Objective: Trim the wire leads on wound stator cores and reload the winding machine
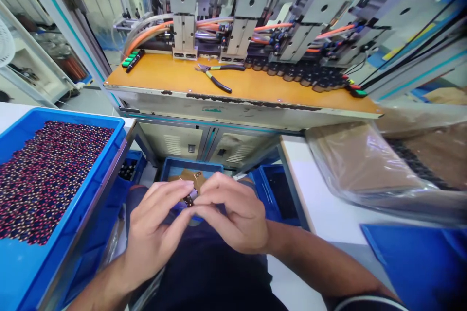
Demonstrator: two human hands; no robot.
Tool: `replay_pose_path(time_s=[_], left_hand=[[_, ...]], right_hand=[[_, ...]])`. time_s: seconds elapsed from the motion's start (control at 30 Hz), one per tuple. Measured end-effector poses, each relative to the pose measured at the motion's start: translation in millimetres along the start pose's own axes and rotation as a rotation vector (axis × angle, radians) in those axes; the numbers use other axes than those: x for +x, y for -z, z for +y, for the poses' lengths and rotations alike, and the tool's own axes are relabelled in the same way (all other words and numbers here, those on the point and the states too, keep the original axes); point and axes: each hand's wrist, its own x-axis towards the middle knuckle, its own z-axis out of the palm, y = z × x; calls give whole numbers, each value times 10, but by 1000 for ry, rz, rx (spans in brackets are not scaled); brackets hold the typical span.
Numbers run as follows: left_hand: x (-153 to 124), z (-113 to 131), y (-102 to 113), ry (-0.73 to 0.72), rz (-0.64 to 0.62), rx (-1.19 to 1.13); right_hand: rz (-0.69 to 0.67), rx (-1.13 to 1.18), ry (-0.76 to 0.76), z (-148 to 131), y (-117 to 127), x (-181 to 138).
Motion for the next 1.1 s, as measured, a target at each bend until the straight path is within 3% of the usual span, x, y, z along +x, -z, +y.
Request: replay_pose_path(time_s=[0.2,0.3,0.43,0.47,0.53,0.6,0.67,0.73,0.8,0.97,1.03,1.1], left_hand=[[14,74,-13,326,-40,-380],[32,82,3,303,-42,-394],[54,43,80,160,-46,-189],[64,34,101,121,-71,-133],[94,31,130,45,-137,-41],[127,52,134,-20,-194,18],[150,85,120,-62,-233,29],[152,112,105,-63,-248,7],[133,120,103,-38,-244,-24],[52,73,153,-52,-227,-101],[30,46,172,-88,-219,-103],[23,19,183,-108,-197,-96]], right_hand=[[64,80,-94,-17,-47,-52],[55,73,-138,6,74,-97],[-20,-52,-204,-19,507,-48],[-41,-151,-151,-49,618,-7],[-116,-452,112,-129,770,94],[-223,-711,443,-198,795,193],[-321,-829,696,-211,717,258],[-393,-831,743,-175,596,275],[-453,-719,516,-139,489,247],[-642,121,-693,-168,412,215],[-729,275,-871,-143,457,332],[-683,134,-717,-39,545,579]])
